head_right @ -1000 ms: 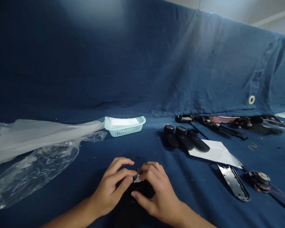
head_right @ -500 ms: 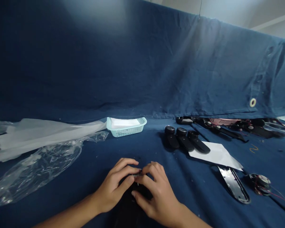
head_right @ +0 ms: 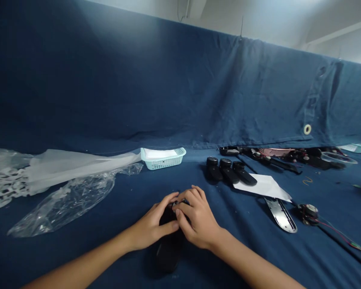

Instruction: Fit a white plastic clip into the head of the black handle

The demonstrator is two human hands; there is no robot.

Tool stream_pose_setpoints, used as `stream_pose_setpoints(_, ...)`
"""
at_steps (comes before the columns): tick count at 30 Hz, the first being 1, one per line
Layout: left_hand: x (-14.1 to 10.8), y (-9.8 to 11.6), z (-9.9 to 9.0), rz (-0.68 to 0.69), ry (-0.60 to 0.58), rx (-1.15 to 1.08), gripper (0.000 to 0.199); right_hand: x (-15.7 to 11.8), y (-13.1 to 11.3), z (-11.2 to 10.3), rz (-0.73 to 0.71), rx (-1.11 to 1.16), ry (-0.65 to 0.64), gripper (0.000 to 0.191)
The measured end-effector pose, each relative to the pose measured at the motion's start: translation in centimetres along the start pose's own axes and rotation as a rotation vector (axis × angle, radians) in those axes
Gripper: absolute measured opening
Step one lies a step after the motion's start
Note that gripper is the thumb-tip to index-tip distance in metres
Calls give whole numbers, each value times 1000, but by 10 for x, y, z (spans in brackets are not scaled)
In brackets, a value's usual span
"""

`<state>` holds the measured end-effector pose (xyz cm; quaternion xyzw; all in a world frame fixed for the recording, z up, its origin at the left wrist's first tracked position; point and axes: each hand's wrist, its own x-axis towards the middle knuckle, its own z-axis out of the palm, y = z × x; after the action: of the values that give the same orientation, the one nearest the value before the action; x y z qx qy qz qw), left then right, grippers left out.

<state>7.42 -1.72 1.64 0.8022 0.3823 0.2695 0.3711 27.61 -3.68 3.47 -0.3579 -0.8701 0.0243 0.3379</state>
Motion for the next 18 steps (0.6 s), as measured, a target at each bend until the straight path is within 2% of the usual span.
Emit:
stream_pose_setpoints(3, 1, -2, 5, -32, -2, -13, 99, 9, -6, -11, 75, 30, -160, 25)
stream_pose_setpoints(10, 5, -4, 12, -48, 84, -76, 81, 16, -5, -39, 63, 76, -354, 50)
stream_pose_setpoints(15, 2, -3, 11, -24, 85, -106, 77, 25, -2, -45, 76, 101, -411, 29)
stream_pose_setpoints(18, 0, -4, 12, -20, 84, -110, 78, 28, 0, -41, 94, 107, -427, 25)
